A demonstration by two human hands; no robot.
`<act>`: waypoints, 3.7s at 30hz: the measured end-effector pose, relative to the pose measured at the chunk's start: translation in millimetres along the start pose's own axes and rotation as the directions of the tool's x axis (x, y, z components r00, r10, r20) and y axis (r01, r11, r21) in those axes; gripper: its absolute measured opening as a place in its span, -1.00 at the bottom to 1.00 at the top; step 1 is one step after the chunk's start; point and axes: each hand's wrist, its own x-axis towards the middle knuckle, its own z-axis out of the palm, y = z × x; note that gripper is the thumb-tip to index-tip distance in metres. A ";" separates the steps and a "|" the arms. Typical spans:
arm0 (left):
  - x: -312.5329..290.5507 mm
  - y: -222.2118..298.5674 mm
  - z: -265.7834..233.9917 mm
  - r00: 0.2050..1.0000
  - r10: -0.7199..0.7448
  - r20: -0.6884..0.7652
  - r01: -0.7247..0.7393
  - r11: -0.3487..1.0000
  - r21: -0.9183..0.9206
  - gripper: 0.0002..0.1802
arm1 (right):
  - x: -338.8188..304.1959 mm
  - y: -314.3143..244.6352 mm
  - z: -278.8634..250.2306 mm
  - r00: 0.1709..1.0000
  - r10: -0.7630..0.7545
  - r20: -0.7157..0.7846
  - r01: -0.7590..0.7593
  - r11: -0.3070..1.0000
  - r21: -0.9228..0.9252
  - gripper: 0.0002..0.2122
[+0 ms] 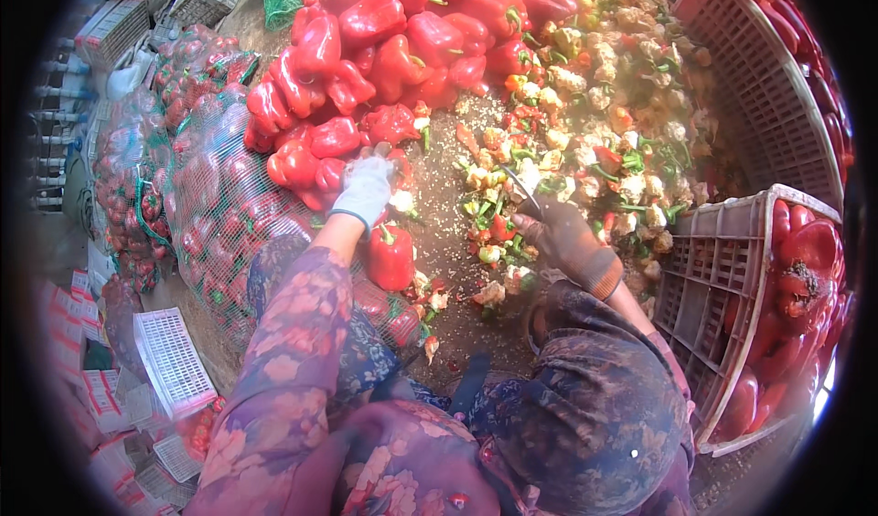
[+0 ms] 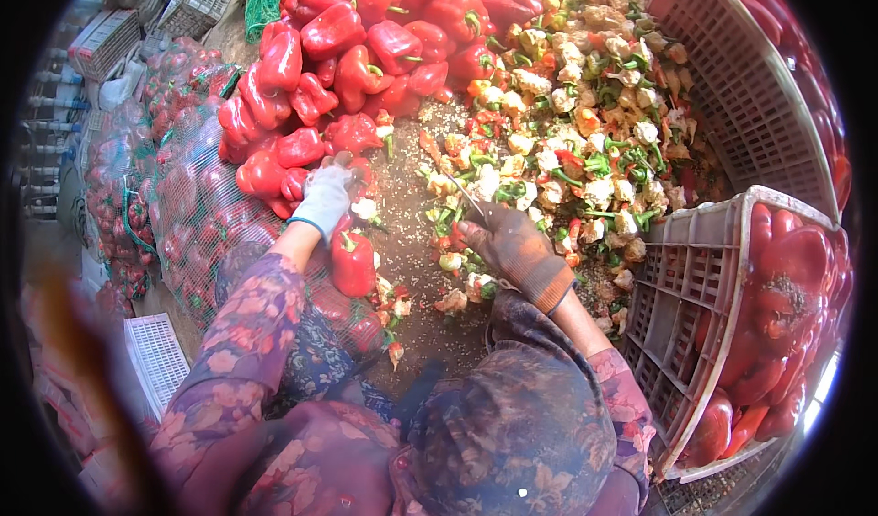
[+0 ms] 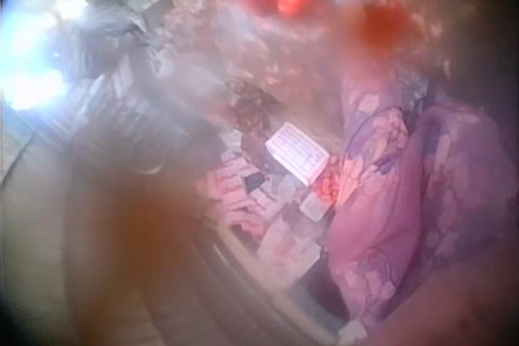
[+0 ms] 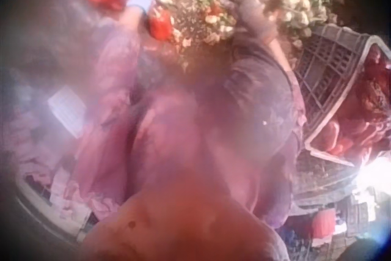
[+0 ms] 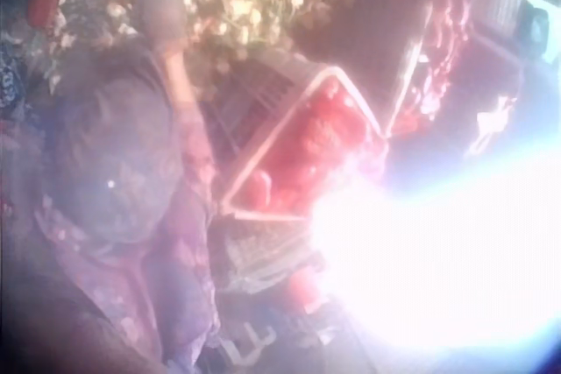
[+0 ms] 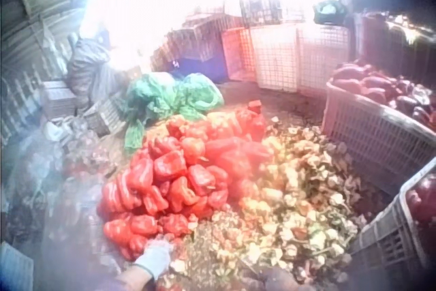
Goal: The person removes stems and seeds from red bell peppers and places the processed peppers into plastic crates while sitting on the ground.
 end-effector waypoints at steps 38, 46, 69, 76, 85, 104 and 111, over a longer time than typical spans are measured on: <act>-8.2 123.2 -80.6 0.980 -0.025 -0.199 -0.199 -0.014 -0.980 -0.77 | -11.4 -16.6 -16.2 0.997 -0.065 -0.033 0.061 0.501 0.863 -0.46; -58.5 155.8 -67.7 0.961 -0.182 0.207 0.132 -0.356 -0.925 -0.36 | -4.7 5.0 -5.4 0.981 0.009 -0.196 0.100 0.838 0.536 -0.30; -23.6 154.8 -88.3 0.992 -0.128 0.015 -0.025 -0.311 -0.950 -0.64 | -30.7 -22.3 -46.8 0.954 0.174 -0.245 0.046 0.721 0.691 -0.61; -18.3 187.3 -78.7 0.880 -0.293 -0.373 -0.270 0.339 -0.901 -0.53 | -22.4 -28.4 -23.4 0.814 0.007 -0.581 -0.025 0.999 -0.023 -0.34; -24.7 169.1 -99.1 0.989 0.039 0.142 0.138 -0.582 -0.801 -0.63 | -24.9 -0.8 -22.1 0.930 0.092 -0.357 0.241 0.580 0.778 -0.55; -38.4 174.0 -72.6 0.904 0.319 0.284 0.426 -0.722 -0.545 -0.65 | -32.1 25.9 3.7 0.838 0.376 -0.395 0.329 0.229 0.916 -0.37; -28.2 166.6 -101.7 0.843 0.390 -0.372 -0.382 -0.054 -0.923 -0.79 | -57.8 18.1 -27.1 0.899 0.168 -0.404 0.375 0.179 0.910 -0.46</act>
